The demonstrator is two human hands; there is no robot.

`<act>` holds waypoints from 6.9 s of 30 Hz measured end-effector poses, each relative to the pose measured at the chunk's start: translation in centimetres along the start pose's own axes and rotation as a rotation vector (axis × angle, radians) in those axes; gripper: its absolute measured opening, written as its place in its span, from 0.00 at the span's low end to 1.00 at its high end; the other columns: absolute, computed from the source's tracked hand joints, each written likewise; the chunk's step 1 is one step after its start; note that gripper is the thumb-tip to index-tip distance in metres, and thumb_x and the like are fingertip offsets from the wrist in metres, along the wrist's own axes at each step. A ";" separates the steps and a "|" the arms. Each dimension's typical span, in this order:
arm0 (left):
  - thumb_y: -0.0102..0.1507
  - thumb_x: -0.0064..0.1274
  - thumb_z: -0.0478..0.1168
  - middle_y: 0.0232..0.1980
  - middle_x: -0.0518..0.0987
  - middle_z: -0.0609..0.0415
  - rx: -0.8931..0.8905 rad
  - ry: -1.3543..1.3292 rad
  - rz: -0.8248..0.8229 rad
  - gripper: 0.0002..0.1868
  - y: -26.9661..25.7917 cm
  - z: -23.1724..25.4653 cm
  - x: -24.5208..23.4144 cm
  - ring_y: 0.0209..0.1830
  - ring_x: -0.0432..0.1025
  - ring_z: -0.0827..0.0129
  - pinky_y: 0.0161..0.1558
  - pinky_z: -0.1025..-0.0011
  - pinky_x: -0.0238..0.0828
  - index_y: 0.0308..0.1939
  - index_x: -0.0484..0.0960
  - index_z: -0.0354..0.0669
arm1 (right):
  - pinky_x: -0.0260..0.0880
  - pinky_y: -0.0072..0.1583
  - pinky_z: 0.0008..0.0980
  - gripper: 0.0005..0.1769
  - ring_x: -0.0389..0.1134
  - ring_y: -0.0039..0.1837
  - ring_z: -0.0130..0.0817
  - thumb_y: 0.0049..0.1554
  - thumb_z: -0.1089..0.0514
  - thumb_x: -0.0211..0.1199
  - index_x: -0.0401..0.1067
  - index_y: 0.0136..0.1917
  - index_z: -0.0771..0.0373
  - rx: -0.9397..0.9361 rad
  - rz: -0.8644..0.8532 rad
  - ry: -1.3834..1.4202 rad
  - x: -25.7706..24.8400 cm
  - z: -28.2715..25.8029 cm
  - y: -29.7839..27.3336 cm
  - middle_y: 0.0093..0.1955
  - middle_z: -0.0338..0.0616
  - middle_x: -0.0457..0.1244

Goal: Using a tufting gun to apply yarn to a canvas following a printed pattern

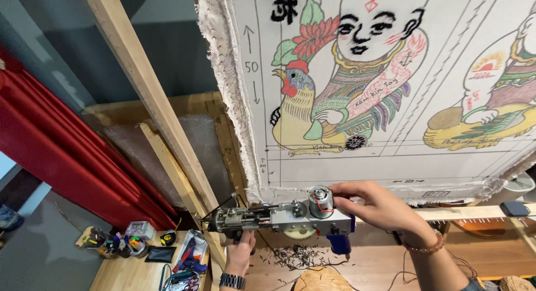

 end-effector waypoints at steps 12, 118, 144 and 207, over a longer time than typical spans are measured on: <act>0.76 0.27 0.47 0.23 0.64 0.58 0.445 0.138 -0.446 0.25 -5.2 3.2 0.3 0.22 0.54 0.68 0.31 0.68 0.51 0.24 0.66 0.52 | 0.43 0.82 0.53 0.78 0.40 0.88 0.39 0.30 0.10 0.55 0.46 0.84 0.52 0.079 0.105 0.239 6.2 11.0 -5.3 0.89 0.41 0.40; 0.67 0.51 0.47 0.73 0.66 0.40 0.945 0.646 -0.009 0.29 6.2 22.2 28.6 0.60 0.74 0.53 0.52 0.59 0.82 0.71 0.69 0.43 | 0.60 0.36 0.52 0.34 0.59 0.36 0.54 0.65 0.44 0.59 0.63 0.66 0.80 0.159 0.894 0.928 5.9 30.0 -17.1 0.46 0.66 0.61; 0.61 0.63 0.31 0.47 0.86 0.48 0.983 0.390 0.277 0.17 6.9 23.1 29.4 0.43 0.83 0.63 0.43 0.64 0.86 0.52 0.76 0.42 | 0.69 0.39 0.66 0.37 0.63 0.42 0.56 0.64 0.43 0.62 0.60 0.75 0.72 0.367 0.866 0.819 -1.5 33.2 -12.7 0.50 0.60 0.61; 0.60 0.64 0.27 0.43 0.86 0.43 1.035 0.223 0.204 0.26 7.3 21.7 28.5 0.42 0.83 0.58 0.48 0.62 0.86 0.55 0.66 0.45 | 0.58 0.34 0.39 0.43 0.58 0.35 0.37 0.53 0.30 0.71 0.63 0.68 0.59 0.126 0.928 0.986 1.3 25.0 -11.2 0.49 0.53 0.65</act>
Point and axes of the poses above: each hand's wrist, its own y-axis towards the middle knuckle, its own x-axis out of the palm, z = x × y, the point moved 2 cm from there along y, towards the middle knuckle
